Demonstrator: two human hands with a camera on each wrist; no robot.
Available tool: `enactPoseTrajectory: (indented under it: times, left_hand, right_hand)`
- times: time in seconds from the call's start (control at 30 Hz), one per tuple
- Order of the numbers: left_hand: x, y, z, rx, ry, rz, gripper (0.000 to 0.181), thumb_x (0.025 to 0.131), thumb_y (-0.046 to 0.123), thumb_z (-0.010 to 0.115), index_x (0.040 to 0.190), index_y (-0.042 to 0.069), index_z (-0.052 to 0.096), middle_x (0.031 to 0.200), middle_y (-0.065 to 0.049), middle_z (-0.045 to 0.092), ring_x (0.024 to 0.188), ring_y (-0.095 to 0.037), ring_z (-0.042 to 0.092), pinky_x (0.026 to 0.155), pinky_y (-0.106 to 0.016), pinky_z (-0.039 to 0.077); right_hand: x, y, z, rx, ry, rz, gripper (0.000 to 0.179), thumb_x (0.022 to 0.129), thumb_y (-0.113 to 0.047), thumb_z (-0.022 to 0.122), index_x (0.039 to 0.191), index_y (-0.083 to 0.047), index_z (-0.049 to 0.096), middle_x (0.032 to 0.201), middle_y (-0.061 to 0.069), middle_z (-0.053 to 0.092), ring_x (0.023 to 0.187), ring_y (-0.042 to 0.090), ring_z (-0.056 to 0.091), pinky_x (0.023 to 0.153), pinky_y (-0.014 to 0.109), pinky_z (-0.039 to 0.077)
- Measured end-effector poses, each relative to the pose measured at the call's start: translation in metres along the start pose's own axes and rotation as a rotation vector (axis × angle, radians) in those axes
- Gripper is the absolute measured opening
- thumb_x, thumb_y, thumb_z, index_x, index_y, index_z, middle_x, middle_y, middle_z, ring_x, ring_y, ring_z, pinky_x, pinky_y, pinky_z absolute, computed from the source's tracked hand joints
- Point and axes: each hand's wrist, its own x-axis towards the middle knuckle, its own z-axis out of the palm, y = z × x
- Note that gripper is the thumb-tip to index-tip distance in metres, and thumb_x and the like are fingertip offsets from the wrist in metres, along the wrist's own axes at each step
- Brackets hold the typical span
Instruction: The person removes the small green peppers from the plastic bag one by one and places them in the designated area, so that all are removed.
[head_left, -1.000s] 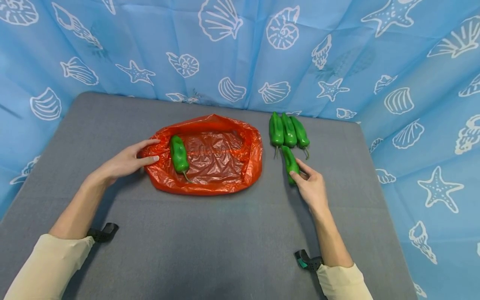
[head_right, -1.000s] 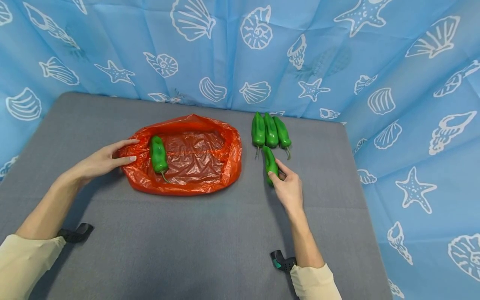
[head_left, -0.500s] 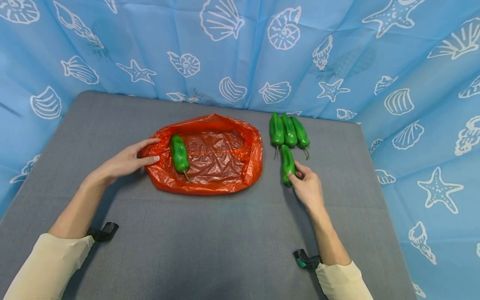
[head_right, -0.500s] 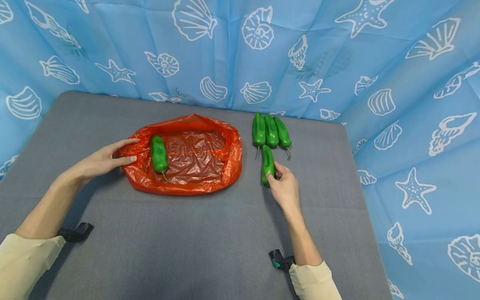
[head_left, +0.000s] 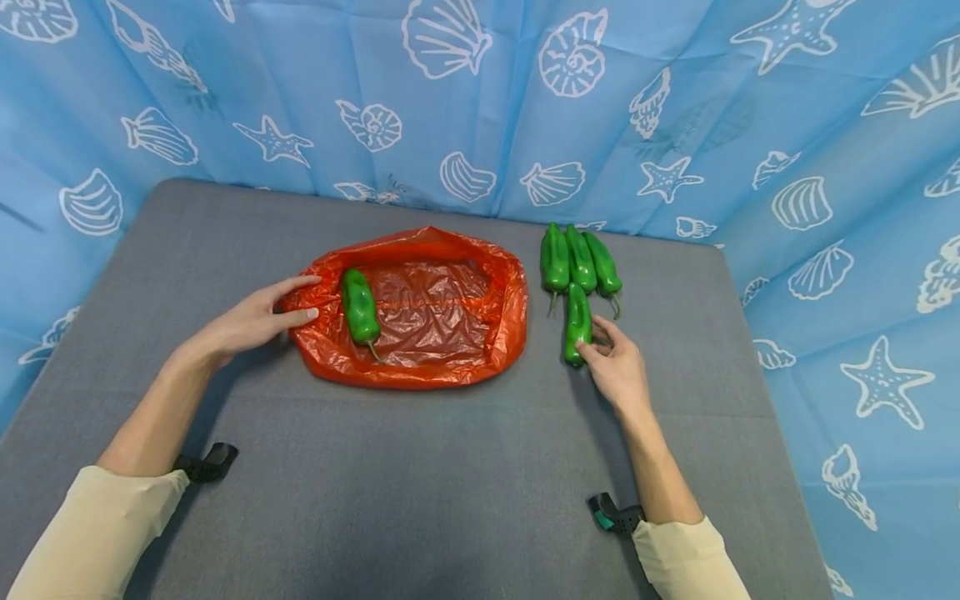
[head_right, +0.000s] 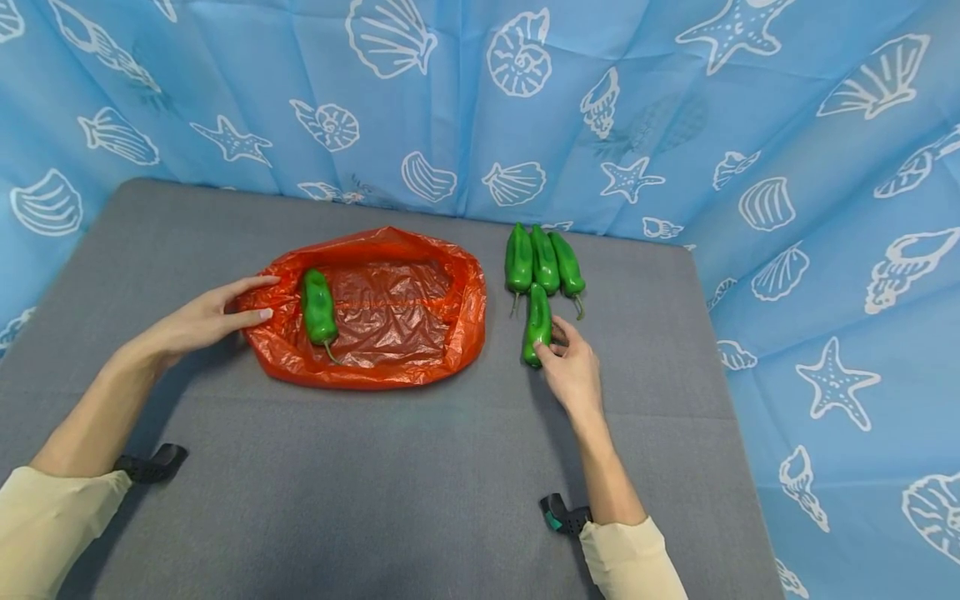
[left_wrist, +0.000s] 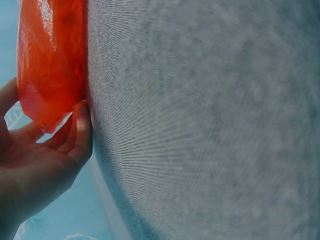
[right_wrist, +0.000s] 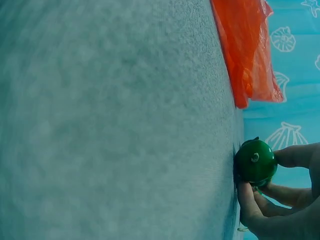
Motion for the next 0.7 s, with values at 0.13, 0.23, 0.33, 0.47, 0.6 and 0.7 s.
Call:
enactPoseTrajectory:
  times: [0.13,0.23,0.33,0.47,0.6,0.7]
  left_hand:
    - [0.000,0.001,-0.001,-0.001,0.002,0.001,0.074,0.099,0.048,0.056,0.159,0.019,0.023,0.163,-0.022,0.011,0.143,-0.043,0.017,0.109,-0.068,0.015]
    - [0.000,0.001,-0.001,-0.001,0.007,0.004,0.074,0.099,0.048,0.056,0.159,0.018,0.023,0.163,-0.022,0.012,0.145,-0.045,0.013,0.110,-0.068,0.014]
    - [0.000,0.002,-0.001,-0.004,0.009,0.005,0.075,0.099,0.048,0.057,0.159,0.018,0.024,0.163,-0.022,0.013,0.146,-0.044,0.012,0.111,-0.067,0.013]
    - [0.000,0.001,0.000,-0.006,0.010,0.001,0.075,0.099,0.048,0.057,0.158,0.018,0.024,0.163,-0.022,0.012,0.147,-0.045,0.009,0.111,-0.066,0.013]
    - [-0.001,0.001,0.000,-0.003,0.008,-0.002,0.074,0.099,0.049,0.057,0.158,0.018,0.024,0.163,-0.022,0.012,0.147,-0.045,0.009,0.111,-0.067,0.013]
    - [-0.001,0.002,0.000,-0.002,0.007,-0.002,0.074,0.099,0.049,0.056,0.158,0.018,0.024,0.163,-0.022,0.012,0.147,-0.045,0.009,0.111,-0.067,0.013]
  right_hand:
    - [0.000,0.001,-0.003,-0.010,-0.009,0.000,0.053,0.098,-0.019,0.061,0.147,-0.007,0.048,0.139,0.015,0.057,0.111,0.027,0.062,0.076,0.019,0.045]
    - [0.000,0.002,-0.006,-0.055,-0.016,-0.021,0.051,0.099,-0.021,0.060,0.146,-0.006,0.049,0.141,0.018,0.054,0.112,0.029,0.060,0.083,0.030,0.046]
    - [0.001,0.002,-0.007,-0.074,-0.047,-0.039,0.053,0.100,-0.023,0.058,0.148,-0.005,0.046,0.146,0.021,0.048,0.116,0.034,0.058,0.091,0.043,0.045]
    - [0.002,0.004,-0.009,-0.078,-0.069,-0.044,0.056,0.101,-0.025,0.057,0.150,-0.005,0.041,0.149,0.022,0.043,0.120,0.036,0.056,0.096,0.048,0.043]
    - [0.004,0.006,-0.011,-0.058,-0.045,-0.065,0.057,0.099,-0.023,0.060,0.150,-0.003,0.042,0.149,0.019,0.045,0.122,0.034,0.055,0.100,0.046,0.042]
    - [0.005,0.007,-0.012,0.004,-0.017,-0.109,0.057,0.098,-0.017,0.063,0.148,-0.001,0.043,0.147,0.018,0.047,0.124,0.034,0.054,0.102,0.045,0.042]
